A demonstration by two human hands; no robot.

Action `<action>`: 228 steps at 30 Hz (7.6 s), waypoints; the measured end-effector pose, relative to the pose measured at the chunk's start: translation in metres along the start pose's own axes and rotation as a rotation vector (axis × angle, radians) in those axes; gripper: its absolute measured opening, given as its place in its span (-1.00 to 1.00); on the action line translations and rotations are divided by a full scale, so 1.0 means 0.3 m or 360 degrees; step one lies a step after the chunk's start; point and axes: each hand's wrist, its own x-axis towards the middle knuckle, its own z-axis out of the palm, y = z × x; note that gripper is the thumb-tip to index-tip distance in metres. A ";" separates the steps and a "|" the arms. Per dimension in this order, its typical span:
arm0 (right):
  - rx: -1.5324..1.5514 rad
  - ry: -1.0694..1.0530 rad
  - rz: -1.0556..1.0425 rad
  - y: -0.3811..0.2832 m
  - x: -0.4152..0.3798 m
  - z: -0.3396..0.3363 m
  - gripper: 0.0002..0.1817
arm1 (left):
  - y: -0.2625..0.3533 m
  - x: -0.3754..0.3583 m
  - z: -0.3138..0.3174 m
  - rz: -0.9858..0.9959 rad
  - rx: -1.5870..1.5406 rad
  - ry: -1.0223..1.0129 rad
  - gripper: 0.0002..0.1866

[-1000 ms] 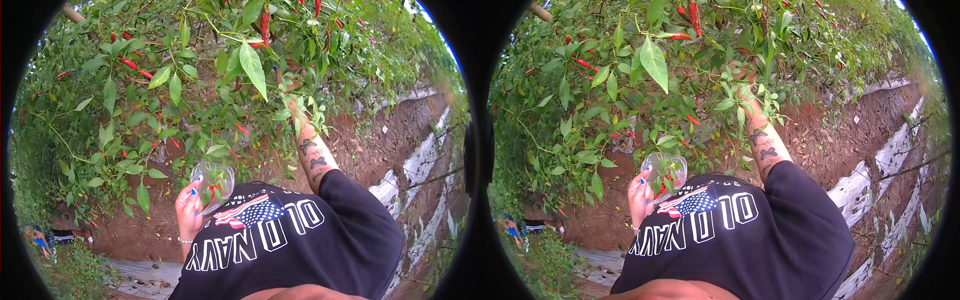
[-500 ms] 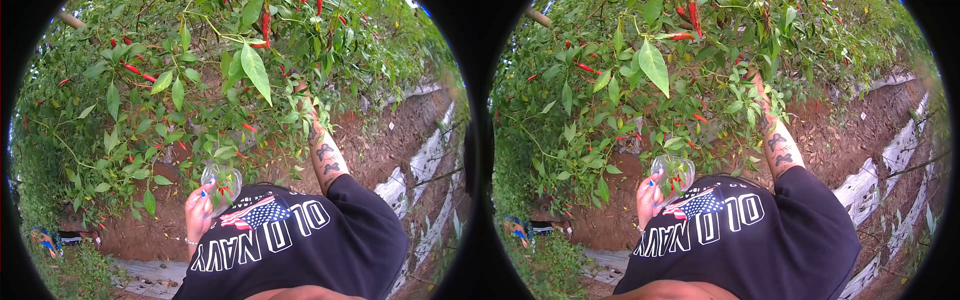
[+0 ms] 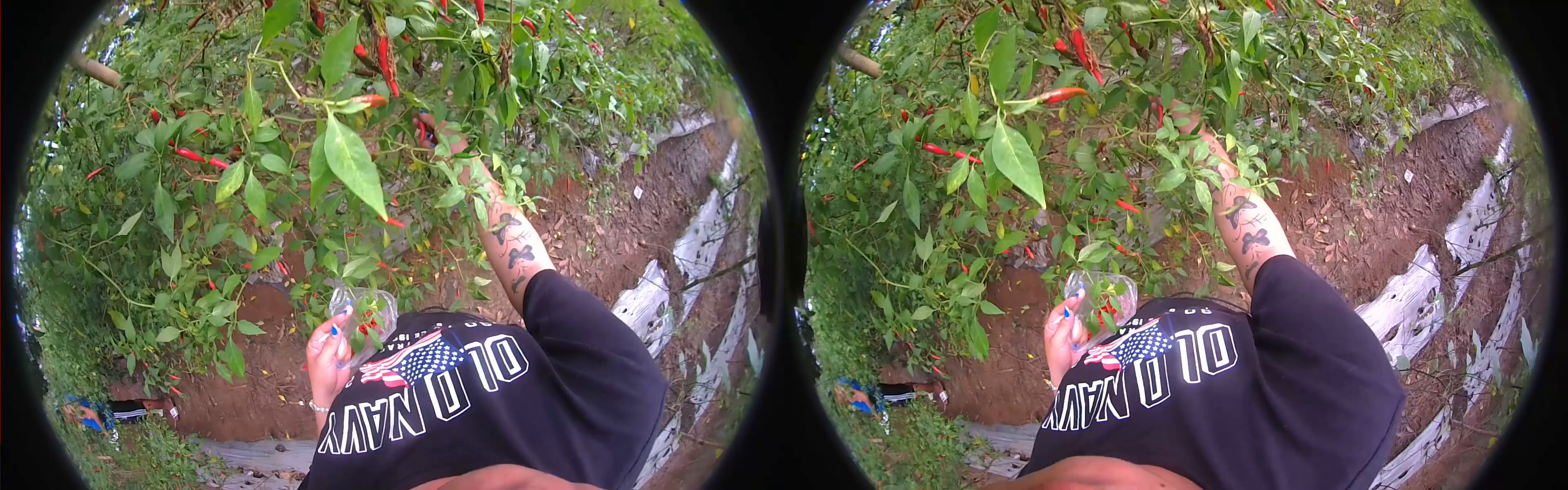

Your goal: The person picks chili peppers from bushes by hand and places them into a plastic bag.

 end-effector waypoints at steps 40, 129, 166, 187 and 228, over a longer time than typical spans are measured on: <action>0.1703 -0.1096 0.0423 0.206 -0.607 -0.077 -0.35 | -0.087 0.368 0.203 -0.0358 0.0237 -0.0377 -0.77; -0.1879 -0.0628 -0.1635 -0.843 -0.478 0.727 -0.76 | -0.043 -0.041 0.799 0.0448 0.0476 0.0063 -0.76; -0.2973 -0.0507 -0.2332 -0.671 -0.258 0.947 -0.89 | 0.158 0.136 0.833 0.0275 0.0011 -0.0367 -0.74; -0.4351 -0.0999 -0.1792 -0.762 -0.376 1.015 -0.84 | 0.062 0.083 0.786 0.0300 -0.0192 -0.0309 -0.69; -0.2357 -0.0997 -0.1629 0.227 0.048 1.141 -0.73 | -0.237 -0.180 0.465 0.1003 -0.0395 0.0945 -0.66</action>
